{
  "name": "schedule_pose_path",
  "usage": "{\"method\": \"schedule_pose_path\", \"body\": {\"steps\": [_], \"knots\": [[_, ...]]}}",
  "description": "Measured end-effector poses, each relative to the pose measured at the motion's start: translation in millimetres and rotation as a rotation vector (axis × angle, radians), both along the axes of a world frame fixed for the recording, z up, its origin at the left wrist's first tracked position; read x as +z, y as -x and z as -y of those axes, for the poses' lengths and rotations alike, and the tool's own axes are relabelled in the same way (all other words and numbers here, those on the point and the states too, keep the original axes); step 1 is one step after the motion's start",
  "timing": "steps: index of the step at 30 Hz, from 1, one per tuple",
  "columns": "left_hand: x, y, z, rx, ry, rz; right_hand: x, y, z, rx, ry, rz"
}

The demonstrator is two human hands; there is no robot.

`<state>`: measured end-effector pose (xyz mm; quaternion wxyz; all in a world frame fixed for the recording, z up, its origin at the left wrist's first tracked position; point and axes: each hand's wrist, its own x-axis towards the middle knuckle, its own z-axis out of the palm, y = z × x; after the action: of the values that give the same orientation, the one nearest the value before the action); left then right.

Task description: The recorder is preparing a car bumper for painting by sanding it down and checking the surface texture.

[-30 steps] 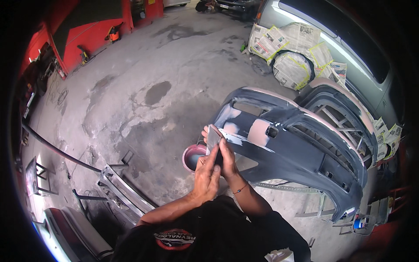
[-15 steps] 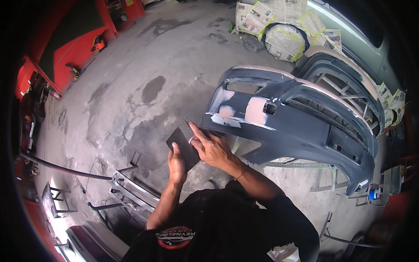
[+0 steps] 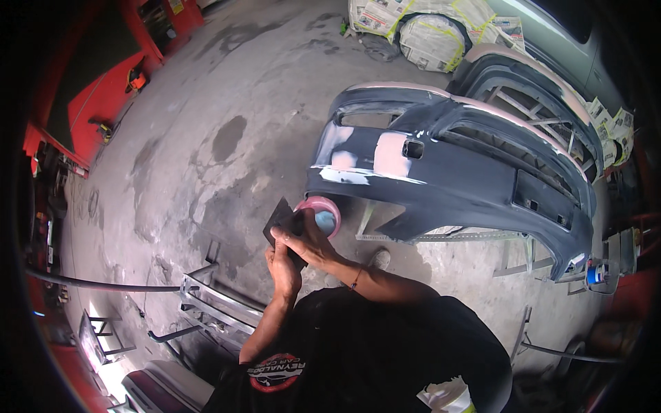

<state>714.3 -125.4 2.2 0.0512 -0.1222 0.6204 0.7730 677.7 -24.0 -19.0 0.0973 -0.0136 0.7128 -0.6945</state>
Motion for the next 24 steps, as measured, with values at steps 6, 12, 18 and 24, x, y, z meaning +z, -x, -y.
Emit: {"method": "schedule_pose_path", "body": {"steps": [6, 12, 18, 24], "knots": [[37, -26, -3, 0.137, -0.067, -0.054, -19, 8, -21, 0.180, -0.115, 0.085], [2, 13, 15, 0.216, -0.022, 0.083, -2, -6, -11, 0.415, 0.095, -0.118], [-3, 26, 19, 0.279, 0.009, 0.048, -10, -24, -10, 0.435, -0.003, -0.166], [12, -5, -1, 0.057, 0.291, -0.027, -16, 9, -26, 0.326, 0.019, -0.029]]}}
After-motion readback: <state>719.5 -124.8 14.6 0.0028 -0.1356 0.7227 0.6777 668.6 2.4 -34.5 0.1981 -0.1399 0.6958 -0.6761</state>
